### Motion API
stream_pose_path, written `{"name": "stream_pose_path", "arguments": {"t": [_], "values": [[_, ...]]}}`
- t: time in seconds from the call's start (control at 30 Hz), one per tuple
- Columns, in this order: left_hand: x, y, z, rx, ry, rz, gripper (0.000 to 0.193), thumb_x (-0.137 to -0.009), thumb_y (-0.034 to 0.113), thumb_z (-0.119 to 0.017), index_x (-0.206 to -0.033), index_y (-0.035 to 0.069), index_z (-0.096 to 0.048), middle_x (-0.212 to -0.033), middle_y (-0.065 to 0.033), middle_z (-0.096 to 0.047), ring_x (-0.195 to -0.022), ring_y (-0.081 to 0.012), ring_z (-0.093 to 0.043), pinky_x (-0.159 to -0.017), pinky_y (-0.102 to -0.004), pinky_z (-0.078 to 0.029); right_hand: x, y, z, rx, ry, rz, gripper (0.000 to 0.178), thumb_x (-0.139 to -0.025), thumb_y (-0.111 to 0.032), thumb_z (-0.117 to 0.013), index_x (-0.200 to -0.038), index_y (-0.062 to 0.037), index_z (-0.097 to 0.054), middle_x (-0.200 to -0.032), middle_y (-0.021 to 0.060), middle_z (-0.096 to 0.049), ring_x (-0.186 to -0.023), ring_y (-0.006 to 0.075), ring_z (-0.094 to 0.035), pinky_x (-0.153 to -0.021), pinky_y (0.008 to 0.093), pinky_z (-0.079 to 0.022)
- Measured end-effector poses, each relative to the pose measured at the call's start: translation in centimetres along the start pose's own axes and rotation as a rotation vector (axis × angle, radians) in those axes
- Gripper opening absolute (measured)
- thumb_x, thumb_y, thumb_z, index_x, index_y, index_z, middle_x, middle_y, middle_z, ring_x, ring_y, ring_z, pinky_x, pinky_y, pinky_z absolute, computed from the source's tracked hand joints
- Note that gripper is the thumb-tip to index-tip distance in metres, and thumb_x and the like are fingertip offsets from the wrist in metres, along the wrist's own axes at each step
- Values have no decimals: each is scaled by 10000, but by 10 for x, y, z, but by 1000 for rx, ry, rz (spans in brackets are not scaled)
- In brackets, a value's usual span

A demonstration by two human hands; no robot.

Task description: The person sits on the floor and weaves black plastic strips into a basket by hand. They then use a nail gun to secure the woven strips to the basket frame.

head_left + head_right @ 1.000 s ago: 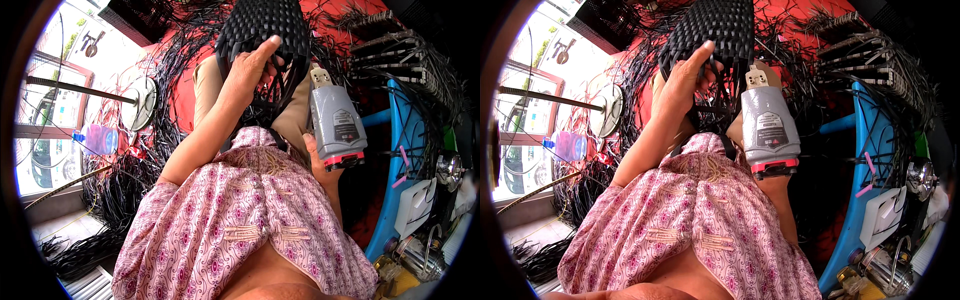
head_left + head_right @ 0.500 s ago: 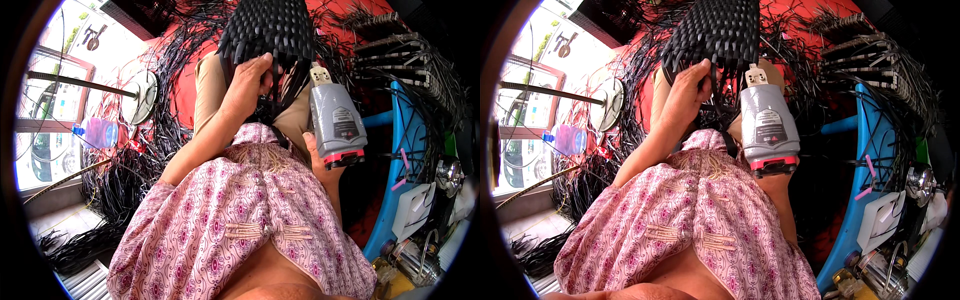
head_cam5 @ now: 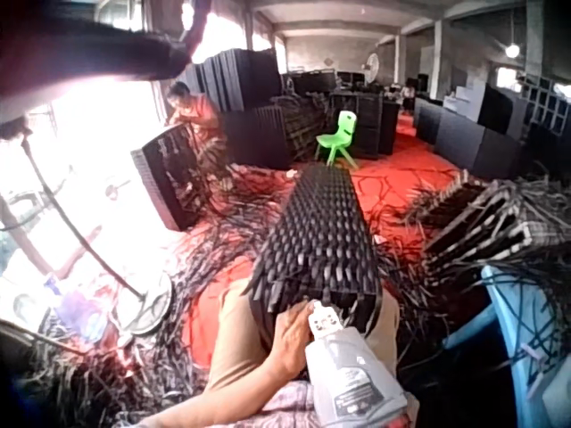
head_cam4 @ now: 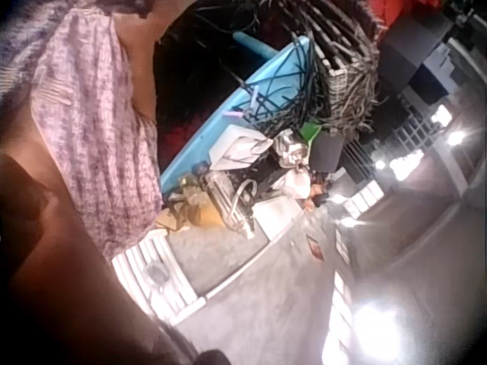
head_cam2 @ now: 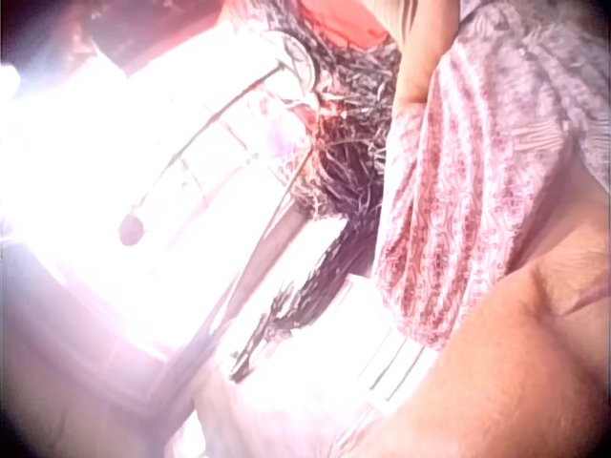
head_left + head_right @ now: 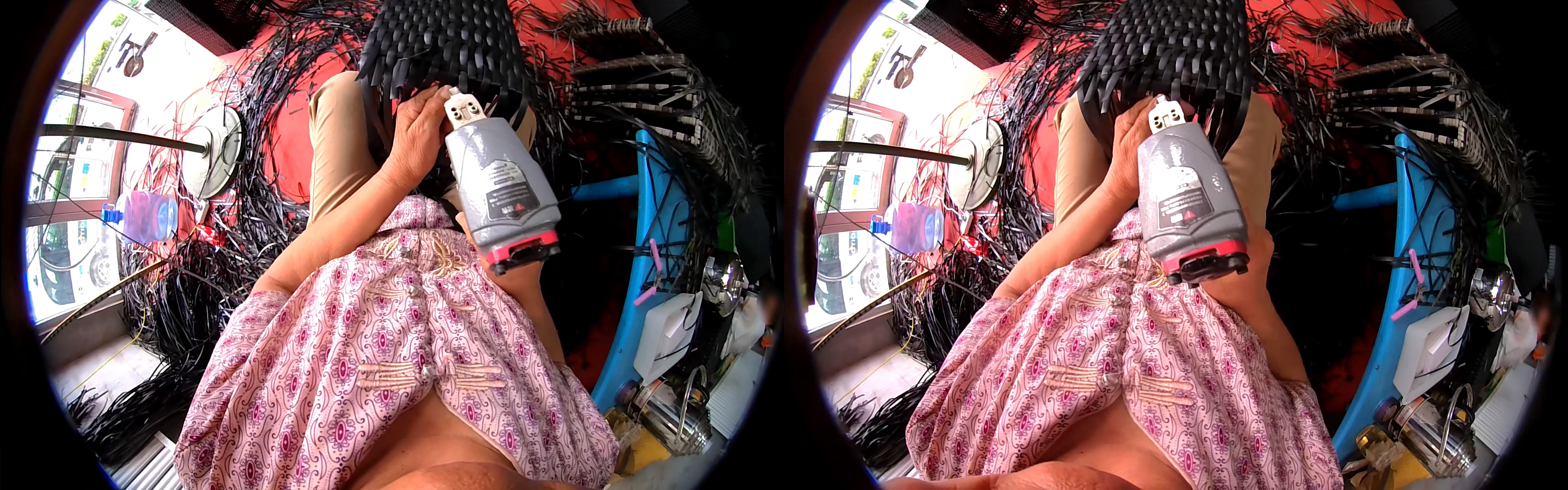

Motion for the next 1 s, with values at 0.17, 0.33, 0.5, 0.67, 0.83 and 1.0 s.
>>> {"name": "stream_pose_path", "arguments": {"t": [0.17,0.33,0.5,0.67,0.83,1.0], "values": [[1,-19,-4,234,-72,86,408,-807,104,-755,-1191,5,-656,-1082,-117,-708,-964,-285,-675,-855,-365,-544,-12,-6,-7,11,-27,-87,100,-877,-94,-672,-944,-93,-746,-781,19,-670,-694,191,-626,-647,349,-481],[3,-10,-1,82,9,-70,488,-812,66,-750,-1282,7,-632,-1186,-142,-670,-1048,-288,-657,-919,-385,-527,-17,-8,-12,-109,105,-193,84,-860,-74,-775,-869,-28,-706,-779,34,-688,-690,160,-643,-645,337,-498],[3,-12,1,-28,15,-134,489,-822,78,-748,-1293,13,-633,-1190,-131,-668,-1016,-283,-665,-896,-364,-532,-24,-13,-14,-130,185,-152,87,-835,-41,-802,-848,-9,-722,-765,48,-703,-688,169,-664,-654,325,-516],[-4,-17,-3,75,-17,-115,328,-921,89,-657,-1237,3,-657,-1073,-115,-697,-882,-218,-692,-795,-314,-555,-21,-15,-19,-51,189,-113,166,-806,-33,-804,-960,-19,-744,-847,62,-738,-774,200,-709,-729,331,-544],[-3,-27,-8,142,-89,80,240,-1036,138,-543,-1165,-6,-685,-946,-74,-734,-807,-123,-688,-738,-273,-556,-22,-18,-20,112,216,34,668,-690,-177,-895,-1261,2,-600,-990,139,-738,-863,262,-751,-777,345,-587],[-4,-33,-11,146,-44,69,278,-1071,198,-515,-1096,-9,-699,-897,-55,-742,-798,-94,-682,-711,-261,-549,-23,-17,-25,140,219,-7,654,-712,-197,-888,-1264,-12,-589,-984,132,-736,-864,263,-744,-772,360,-582]]}}
Point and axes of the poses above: each hand's wrist, its own x-axis away from the middle knuckle, its own z-axis out of the back of the hand, y = z × x, the point moved 6 cm from there along -x, towards the middle knuckle
